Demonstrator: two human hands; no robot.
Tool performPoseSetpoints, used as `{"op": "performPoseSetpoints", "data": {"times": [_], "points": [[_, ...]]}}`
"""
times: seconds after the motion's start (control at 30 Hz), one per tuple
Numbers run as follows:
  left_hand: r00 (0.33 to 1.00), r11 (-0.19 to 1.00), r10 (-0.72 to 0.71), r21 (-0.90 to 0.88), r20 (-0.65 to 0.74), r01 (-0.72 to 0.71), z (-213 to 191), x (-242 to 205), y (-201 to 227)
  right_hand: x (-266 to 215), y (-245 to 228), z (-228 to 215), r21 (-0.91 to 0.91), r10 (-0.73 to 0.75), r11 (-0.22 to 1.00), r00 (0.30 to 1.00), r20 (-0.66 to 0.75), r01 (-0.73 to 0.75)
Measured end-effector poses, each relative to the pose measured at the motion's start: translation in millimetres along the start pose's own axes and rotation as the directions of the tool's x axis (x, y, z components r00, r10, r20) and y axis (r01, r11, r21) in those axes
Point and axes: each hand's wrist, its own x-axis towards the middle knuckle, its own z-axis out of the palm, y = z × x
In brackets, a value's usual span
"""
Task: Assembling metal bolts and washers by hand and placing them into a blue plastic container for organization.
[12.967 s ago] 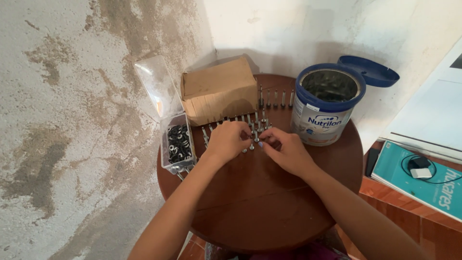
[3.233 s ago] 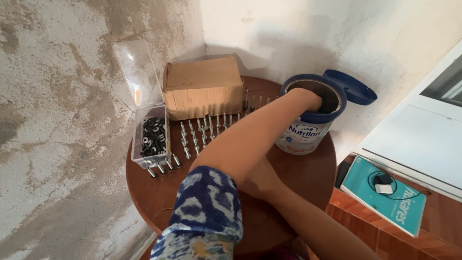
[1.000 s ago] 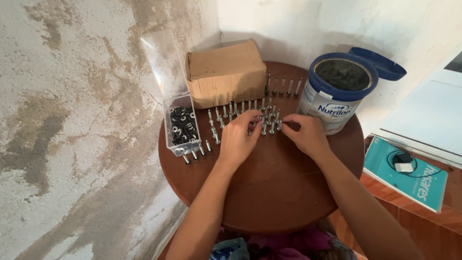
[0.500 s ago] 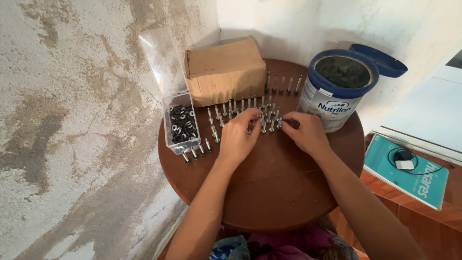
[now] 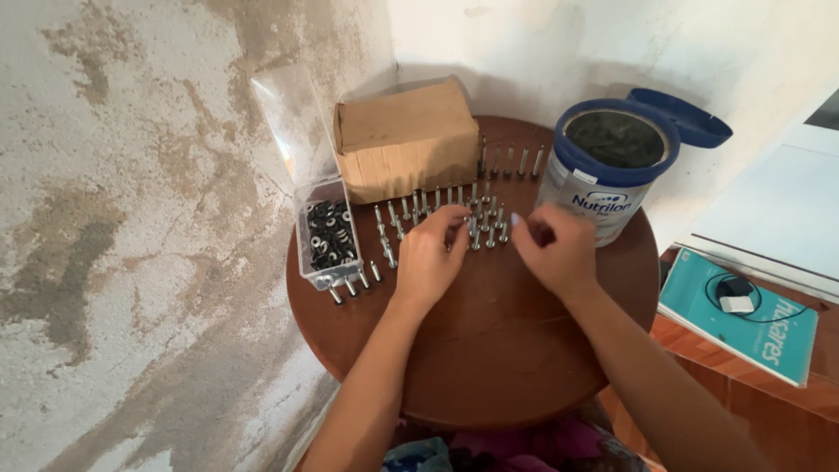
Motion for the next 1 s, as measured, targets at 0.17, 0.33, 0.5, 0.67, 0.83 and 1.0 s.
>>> {"op": "performPoseSetpoints", "data": {"times": [0.17,0.33,0.5,0.67,0.83,1.0], "points": [[0.999,0.998,0.015,-0.058,-0.040,-0.017,-3,11,3,-10,-31,2,0.079,-0.344,0.937,0.938,0.042,0.341],[0.988,0.986,0.121,-0.108,-0.091,-0.130,2,49,36,-17,-46,3,0.234,-0.464,0.876,0.869,0.172,0.422],[0.932,0.923,0.363,-0.148,0.025,-0.355,45,102,98,-19,-48,1,0.306,-0.422,0.890,0.864,0.274,0.338],[0.836,0.917,0.327,0.068,0.440,-0.394,142,171,83,-13,-49,-3,0.379,-0.437,0.874,0.835,0.335,0.305],[0.629,0.890,0.040,0.258,0.776,-0.375,211,205,63,-20,-34,4,0.345,-0.381,0.903,0.845,0.374,0.255],[0.412,0.843,-0.177,0.354,0.894,-0.406,239,221,54,-19,-33,2,0.308,-0.349,0.924,0.829,0.437,0.227]]}}
